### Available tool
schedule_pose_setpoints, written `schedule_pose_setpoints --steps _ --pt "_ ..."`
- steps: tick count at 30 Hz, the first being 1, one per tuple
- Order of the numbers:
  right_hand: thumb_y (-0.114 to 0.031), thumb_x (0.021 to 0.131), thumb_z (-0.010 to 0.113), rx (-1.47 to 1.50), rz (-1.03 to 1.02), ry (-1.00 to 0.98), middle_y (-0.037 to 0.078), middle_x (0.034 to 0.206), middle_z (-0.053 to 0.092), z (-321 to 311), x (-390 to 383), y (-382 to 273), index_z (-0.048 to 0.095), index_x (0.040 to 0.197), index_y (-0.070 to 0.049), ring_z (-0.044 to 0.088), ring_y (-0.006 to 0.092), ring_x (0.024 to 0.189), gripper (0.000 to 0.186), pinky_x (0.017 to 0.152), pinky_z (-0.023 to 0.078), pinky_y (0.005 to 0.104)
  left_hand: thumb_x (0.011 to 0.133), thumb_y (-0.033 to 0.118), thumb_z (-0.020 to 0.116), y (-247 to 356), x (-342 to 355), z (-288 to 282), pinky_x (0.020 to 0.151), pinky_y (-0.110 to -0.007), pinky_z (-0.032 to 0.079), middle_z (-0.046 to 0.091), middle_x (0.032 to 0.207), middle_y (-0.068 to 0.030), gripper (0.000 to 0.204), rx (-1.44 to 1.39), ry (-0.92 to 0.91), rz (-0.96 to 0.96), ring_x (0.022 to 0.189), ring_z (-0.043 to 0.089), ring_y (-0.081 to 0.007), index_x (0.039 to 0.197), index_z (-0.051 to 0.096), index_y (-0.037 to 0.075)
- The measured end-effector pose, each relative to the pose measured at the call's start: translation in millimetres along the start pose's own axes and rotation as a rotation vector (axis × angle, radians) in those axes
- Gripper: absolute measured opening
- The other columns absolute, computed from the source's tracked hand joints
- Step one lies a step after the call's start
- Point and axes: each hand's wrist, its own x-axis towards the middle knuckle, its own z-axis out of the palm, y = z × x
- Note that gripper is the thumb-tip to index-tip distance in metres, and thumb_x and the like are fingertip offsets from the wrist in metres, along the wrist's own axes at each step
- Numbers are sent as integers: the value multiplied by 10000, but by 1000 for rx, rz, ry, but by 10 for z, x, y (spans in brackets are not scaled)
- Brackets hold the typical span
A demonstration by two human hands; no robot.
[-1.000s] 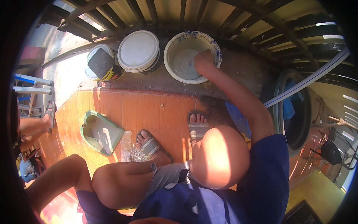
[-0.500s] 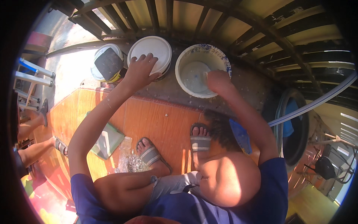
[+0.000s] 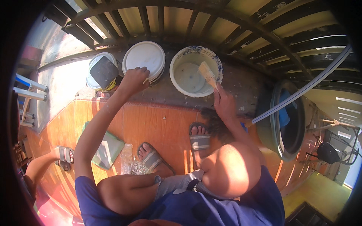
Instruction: The person mixes a white liquid in a bucket using a paintbrush, then pours some into a smaller container and continues stirring. The person also briefly paints a wall section before returning to mix the contents in the bucket.
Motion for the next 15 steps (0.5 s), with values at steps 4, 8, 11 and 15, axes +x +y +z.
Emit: schedule_pose_setpoints --steps 4,8,11,15 --pt "-185 972 544 285 41 190 265 939 671 -270 -141 126 588 1252 14 662 414 778 346 678 509 446 714 151 650 12 -34 -63 673 -418 547 615 824 -113 153 -24 15 11 810 643 -289 790 605 27" --pt "-174 976 528 386 105 325 272 917 667 -225 -124 44 567 1271 19 658 426 782 355 674 505 459 695 163 654 7 -46 -174 675 -414 550 618 808 -119 171 -46 47 38 808 644 -292 775 610 19" --pt "-181 995 509 52 -2 13 228 855 673 -180 -115 69 547 1286 31 652 326 730 362 674 500 396 683 159 676 34 -74 -277 673 -415 544 614 809 -116 176 -123 92 26 797 637 -296 771 605 25" --pt "-207 984 522 337 117 184 247 849 663 -457 -191 288 550 1281 25 635 370 761 378 689 500 435 676 149 697 32 -128 -385 665 -420 530 601 789 -114 181 -229 178 -2 783 631 -303 761 589 32"
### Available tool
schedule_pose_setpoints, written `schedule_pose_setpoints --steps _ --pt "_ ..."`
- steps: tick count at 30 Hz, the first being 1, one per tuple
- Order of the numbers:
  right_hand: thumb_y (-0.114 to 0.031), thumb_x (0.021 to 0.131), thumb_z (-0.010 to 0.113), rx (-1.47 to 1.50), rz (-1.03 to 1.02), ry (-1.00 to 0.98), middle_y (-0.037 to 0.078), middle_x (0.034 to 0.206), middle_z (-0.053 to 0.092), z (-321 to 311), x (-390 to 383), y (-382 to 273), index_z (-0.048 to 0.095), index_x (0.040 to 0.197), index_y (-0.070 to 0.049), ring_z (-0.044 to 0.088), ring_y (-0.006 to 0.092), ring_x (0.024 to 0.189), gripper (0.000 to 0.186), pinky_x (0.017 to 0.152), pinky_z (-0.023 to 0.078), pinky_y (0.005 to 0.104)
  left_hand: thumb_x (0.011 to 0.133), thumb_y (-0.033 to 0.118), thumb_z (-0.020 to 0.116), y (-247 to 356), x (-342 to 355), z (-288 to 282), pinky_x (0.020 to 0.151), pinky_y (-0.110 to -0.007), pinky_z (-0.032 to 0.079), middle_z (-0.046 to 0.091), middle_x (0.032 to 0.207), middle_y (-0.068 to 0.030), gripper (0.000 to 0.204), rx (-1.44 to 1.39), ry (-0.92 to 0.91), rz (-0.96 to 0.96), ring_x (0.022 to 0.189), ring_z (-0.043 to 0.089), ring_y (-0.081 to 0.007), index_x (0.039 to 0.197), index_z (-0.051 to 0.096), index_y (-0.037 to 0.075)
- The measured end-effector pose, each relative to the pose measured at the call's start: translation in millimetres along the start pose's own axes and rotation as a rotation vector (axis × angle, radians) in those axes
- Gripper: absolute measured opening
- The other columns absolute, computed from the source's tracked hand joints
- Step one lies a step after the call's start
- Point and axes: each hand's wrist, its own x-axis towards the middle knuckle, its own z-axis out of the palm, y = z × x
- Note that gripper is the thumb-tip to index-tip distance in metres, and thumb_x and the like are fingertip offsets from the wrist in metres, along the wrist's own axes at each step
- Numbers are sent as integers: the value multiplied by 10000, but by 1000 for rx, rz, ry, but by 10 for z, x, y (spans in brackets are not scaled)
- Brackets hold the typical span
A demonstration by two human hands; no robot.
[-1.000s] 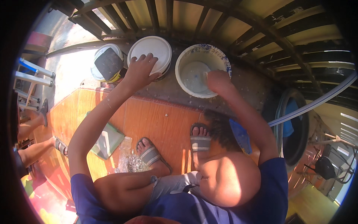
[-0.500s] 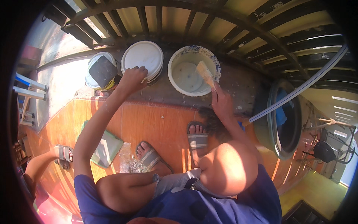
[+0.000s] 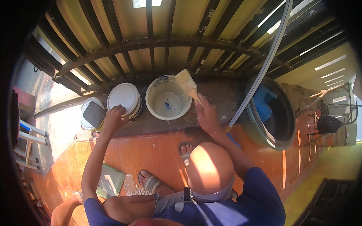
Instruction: The person mixes a white liquid in a bucket using a paintbrush, then pours some into a smaller container and continues stirring. The person also briefly paints a wall section before returning to mix the contents in the bucket.
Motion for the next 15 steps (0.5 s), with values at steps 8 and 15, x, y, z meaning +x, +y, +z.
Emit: schedule_pose_setpoints --steps 8,15 --pt "-186 999 502 -317 -136 -110 140 720 624 153 128 -130 566 1238 17 581 214 586 320 586 466 346 670 165 714 41 -4 -136 660 -407 519 624 797 -121 220 -157 77 -55 735 637 -323 805 622 18" --pt "-248 1007 462 75 -20 58 205 777 651 -226 109 22 573 1181 13 620 428 683 332 649 473 492 656 186 718 93 -8 -300 646 -391 508 624 759 -126 243 -260 144 -166 689 632 -312 810 648 11"
